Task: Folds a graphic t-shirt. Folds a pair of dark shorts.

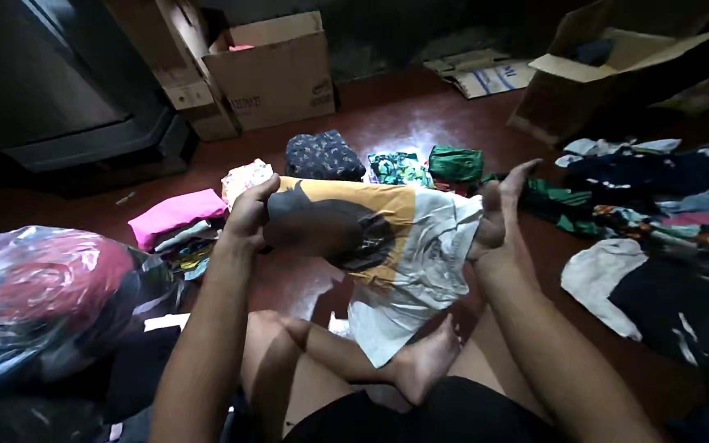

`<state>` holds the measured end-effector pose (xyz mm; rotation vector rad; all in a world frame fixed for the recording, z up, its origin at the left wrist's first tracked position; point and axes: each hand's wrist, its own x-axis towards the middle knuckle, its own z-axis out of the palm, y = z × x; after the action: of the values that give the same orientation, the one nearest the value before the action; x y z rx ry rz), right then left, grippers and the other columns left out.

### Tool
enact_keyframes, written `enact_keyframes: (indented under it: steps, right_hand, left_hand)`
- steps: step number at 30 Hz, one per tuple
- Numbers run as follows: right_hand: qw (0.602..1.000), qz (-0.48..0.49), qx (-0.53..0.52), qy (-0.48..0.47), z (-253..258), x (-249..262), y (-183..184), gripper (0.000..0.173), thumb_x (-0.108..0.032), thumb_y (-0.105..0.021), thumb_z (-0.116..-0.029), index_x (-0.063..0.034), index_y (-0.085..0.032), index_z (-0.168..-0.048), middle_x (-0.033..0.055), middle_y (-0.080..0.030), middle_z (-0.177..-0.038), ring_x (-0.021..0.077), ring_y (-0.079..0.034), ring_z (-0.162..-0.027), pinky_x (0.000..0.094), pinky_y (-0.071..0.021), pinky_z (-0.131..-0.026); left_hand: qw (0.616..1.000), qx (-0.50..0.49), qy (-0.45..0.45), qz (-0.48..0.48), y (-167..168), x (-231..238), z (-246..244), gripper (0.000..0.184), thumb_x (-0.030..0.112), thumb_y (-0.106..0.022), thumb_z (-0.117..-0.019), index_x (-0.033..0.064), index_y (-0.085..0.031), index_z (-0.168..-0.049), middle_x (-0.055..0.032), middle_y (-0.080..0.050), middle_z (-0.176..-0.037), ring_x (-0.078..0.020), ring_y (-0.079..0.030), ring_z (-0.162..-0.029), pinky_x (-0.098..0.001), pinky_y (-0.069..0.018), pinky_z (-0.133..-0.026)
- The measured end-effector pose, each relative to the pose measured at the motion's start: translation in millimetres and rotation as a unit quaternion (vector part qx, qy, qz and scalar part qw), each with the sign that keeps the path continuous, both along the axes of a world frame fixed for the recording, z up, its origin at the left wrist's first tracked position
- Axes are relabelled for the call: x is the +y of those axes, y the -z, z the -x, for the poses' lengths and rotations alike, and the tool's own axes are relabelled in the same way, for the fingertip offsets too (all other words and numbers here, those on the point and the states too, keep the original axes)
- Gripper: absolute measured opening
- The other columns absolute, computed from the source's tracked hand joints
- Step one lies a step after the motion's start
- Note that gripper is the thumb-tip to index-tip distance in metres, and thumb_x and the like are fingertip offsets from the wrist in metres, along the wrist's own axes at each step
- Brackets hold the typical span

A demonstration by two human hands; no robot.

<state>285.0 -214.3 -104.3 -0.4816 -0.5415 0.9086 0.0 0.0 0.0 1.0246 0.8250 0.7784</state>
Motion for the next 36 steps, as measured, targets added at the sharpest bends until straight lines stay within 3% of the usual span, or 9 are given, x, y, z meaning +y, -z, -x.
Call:
enact_keyframes:
  steps: [4,10,13,16,20,23,26,31,36]
  right_hand:
    - [0.961,0.257,-0.101,-0.016,-3,25,-57,0.014,-0.019,-0.051,-0.0985,-0.0154,-0.064,-0.099,-0.0023,-0.071,-0.084,0.0072,-0.069,-0.074,0.0297,-0.0612,-0.066]
    - [0.921,0.345,-0.179,0.036,-55,34,-36,0.028,-0.034,-0.054,-0.1018,-0.0121,-0.066,-0.115,0.0022,-0.072,-0.099,0.0153,-0.07,-0.088,0.0399,-0.0604,-0.078]
    - [0.931,0.307,-0.193,0.032,-58,32,-57,0.03,-0.034,-0.048,-0.1075,-0.011,-0.063,-0.119,0.003,-0.071,-0.103,0.0157,-0.07,-0.096,0.0408,-0.0601,-0.086]
    - [0.947,0.257,-0.188,0.044,-49,38,-73,0.028,-0.035,-0.044,-0.1098,-0.014,-0.062,-0.117,-0.0006,-0.07,-0.098,0.011,-0.069,-0.093,0.0353,-0.0599,-0.084]
    - [0.879,0.313,-0.334,0.136,-55,53,-74,0.024,-0.035,-0.058,-0.1044,-0.0128,-0.068,-0.102,-0.0032,-0.07,-0.081,0.0064,-0.067,-0.072,0.0308,-0.0595,-0.069]
    - [0.827,0.328,-0.398,0.225,-70,62,-76,0.033,-0.031,-0.074,-0.0933,-0.0073,-0.068,-0.116,0.0056,-0.07,-0.092,0.0123,-0.066,-0.078,0.0382,-0.0578,-0.075]
    - [0.846,0.251,-0.407,0.234,-82,65,-87,0.048,-0.019,-0.074,-0.0921,-0.0089,-0.054,-0.134,0.0056,-0.069,-0.101,0.0105,-0.068,-0.083,0.0329,-0.0591,-0.078]
    - [0.836,0.206,-0.466,0.202,-88,62,-116,0.016,-0.01,-0.065,-0.0991,-0.0092,-0.069,-0.114,-0.0037,-0.069,-0.091,0.0017,-0.063,-0.072,0.0226,-0.0562,-0.07]
    - [0.821,0.175,-0.524,0.142,-89,51,-143,0.031,-0.001,-0.071,-0.0887,-0.0064,-0.07,-0.119,0.0007,-0.071,-0.102,0.0056,-0.067,-0.084,0.0259,-0.0595,-0.079]
  left_hand:
    - [1.0,0.013,-0.006,-0.021,9,1,2,0.033,0.036,-0.047,-0.1072,0.01,-0.063,-0.118,-0.0052,-0.071,-0.096,-0.0163,-0.07,-0.087,-0.0383,-0.0598,-0.077]
    - [0.989,0.005,0.043,-0.142,-6,0,15,0.034,0.029,-0.038,-0.111,0.0104,-0.066,-0.11,-0.0023,-0.072,-0.094,-0.0127,-0.07,-0.089,-0.0356,-0.0602,-0.082]
    - [0.988,-0.026,0.018,-0.153,-17,-4,22,0.034,0.029,-0.037,-0.1116,0.0108,-0.066,-0.113,-0.0019,-0.073,-0.099,-0.0121,-0.07,-0.094,-0.0356,-0.0602,-0.085]
    - [0.988,0.021,0.03,-0.148,-15,-16,16,0.043,0.048,-0.034,-0.1096,0.0178,-0.063,-0.121,0.0027,-0.072,-0.099,-0.0093,-0.07,-0.091,-0.0328,-0.0608,-0.08]
    - [0.973,0.09,0.084,-0.195,19,-2,4,0.018,0.022,-0.059,-0.1019,0.0059,-0.068,-0.1,-0.0023,-0.067,-0.077,-0.0093,-0.062,-0.064,-0.028,-0.0558,-0.06]
    - [0.984,0.063,0.007,-0.165,21,8,4,0.019,0.02,-0.06,-0.1038,0.0034,-0.067,-0.11,-0.0052,-0.071,-0.089,-0.0124,-0.068,-0.077,-0.032,-0.06,-0.072]
    - [0.98,0.075,-0.053,-0.178,17,10,2,0.017,0.017,-0.062,-0.1022,0.0034,-0.066,-0.111,-0.0051,-0.073,-0.093,-0.0132,-0.071,-0.081,-0.0332,-0.0611,-0.077]
    - [0.951,0.096,-0.135,-0.261,7,9,2,0.021,0.012,-0.069,-0.0975,0.0025,-0.067,-0.116,-0.0072,-0.073,-0.1,-0.0136,-0.072,-0.088,-0.0348,-0.0614,-0.082]
    - [0.915,0.128,-0.168,-0.343,-8,14,14,0.021,0.009,-0.071,-0.0948,0.0044,-0.065,-0.114,-0.0025,-0.071,-0.095,-0.0074,-0.069,-0.08,-0.0288,-0.0598,-0.076]
